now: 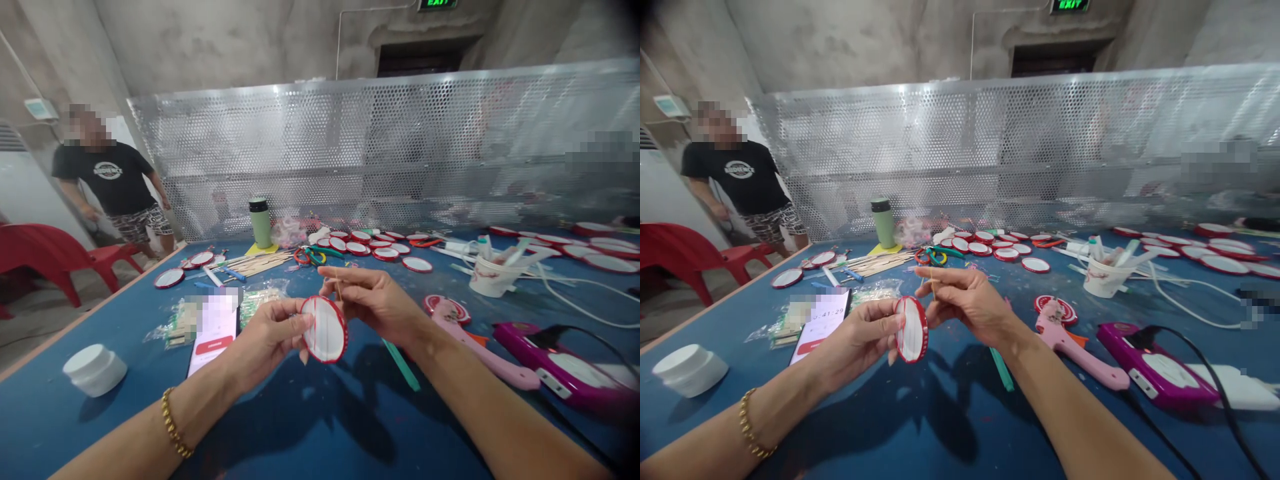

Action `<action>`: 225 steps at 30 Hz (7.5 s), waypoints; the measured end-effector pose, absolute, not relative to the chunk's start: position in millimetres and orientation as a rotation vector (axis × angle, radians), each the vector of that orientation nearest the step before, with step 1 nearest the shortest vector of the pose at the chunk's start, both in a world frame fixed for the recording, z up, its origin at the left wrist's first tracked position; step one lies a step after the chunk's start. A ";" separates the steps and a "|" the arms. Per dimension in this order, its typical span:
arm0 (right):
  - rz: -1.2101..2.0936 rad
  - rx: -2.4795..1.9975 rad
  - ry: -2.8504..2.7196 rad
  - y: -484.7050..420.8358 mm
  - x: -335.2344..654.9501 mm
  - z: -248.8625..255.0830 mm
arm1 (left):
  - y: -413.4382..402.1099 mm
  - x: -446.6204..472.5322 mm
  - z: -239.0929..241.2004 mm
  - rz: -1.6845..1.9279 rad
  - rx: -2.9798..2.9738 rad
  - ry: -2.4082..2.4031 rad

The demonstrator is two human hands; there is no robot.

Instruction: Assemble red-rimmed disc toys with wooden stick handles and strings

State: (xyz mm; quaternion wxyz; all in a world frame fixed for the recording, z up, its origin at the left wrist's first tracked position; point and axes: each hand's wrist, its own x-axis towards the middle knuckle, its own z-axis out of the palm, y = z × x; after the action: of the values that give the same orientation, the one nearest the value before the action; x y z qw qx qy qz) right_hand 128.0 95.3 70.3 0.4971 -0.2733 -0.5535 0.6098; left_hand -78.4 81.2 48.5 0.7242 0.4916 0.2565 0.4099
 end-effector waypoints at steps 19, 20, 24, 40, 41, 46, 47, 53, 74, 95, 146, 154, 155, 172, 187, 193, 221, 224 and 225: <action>1.179 -1.081 -1.633 86.5 110.9 66.8 | 92.3 -78.1 35.6 1.076 1.179 0.794; 1.167 -1.079 -1.639 86.6 110.7 66.1 | 92.1 -78.2 35.2 1.072 1.186 0.795; 1.175 -1.023 -1.669 87.5 110.8 63.9 | 91.4 -78.7 35.3 1.083 1.206 0.792; 1.309 -0.889 -1.455 83.8 95.3 56.9 | 88.8 -79.9 43.4 1.197 1.199 0.789; 1.301 -0.877 -1.434 84.0 93.4 55.0 | 89.1 -80.3 44.7 1.217 1.191 0.802; 1.297 -0.860 -1.326 84.9 85.8 49.4 | 94.9 -83.4 45.8 1.277 1.154 0.837; 1.309 -0.857 -1.302 85.1 84.8 48.9 | 96.3 -83.9 45.3 1.285 1.153 0.840; 1.385 -0.813 -1.171 86.1 82.1 46.6 | 100.3 -84.8 43.8 1.316 1.148 0.872; 1.427 -0.784 -1.109 87.5 77.1 40.0 | 102.4 -86.2 41.5 1.326 1.194 0.927; 1.463 -0.729 -1.113 87.3 76.1 40.7 | 102.8 -85.8 41.2 1.310 1.207 0.910; 0.874 -1.168 -1.475 93.4 97.4 46.4 | 93.6 -80.2 39.5 1.093 1.478 0.972; 0.950 -1.140 -1.451 93.6 96.7 49.8 | 94.3 -80.5 37.8 1.088 1.459 0.954; 0.959 -1.135 -1.444 93.4 96.5 49.9 | 94.2 -80.5 37.7 1.088 1.456 0.949; 0.931 -1.132 -1.441 93.9 98.0 47.4 | 92.6 -77.8 35.8 1.142 1.384 0.916; 0.953 -1.100 -1.390 93.2 96.1 48.5 | 91.8 -79.1 35.9 1.115 1.359 0.924; 0.869 -1.117 -1.464 93.7 97.2 49.7 | 91.1 -77.1 35.7 1.130 1.330 0.940; 0.871 -1.579 -1.446 128.7 124.2 35.6 | 98.2 -82.1 34.4 1.142 1.357 0.950; 0.760 -1.715 -1.546 128.7 118.5 37.7 | 93.4 -78.4 30.6 0.899 1.511 0.948; 0.716 -1.752 -1.588 128.2 116.2 38.9 | 90.7 -76.8 28.9 0.806 1.576 0.943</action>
State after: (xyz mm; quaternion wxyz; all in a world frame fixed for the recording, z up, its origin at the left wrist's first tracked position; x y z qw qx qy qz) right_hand 116.2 128.2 38.9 0.3291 -0.6696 -0.6071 0.2735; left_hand -76.8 90.7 28.9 0.5377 0.6625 0.3965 0.3388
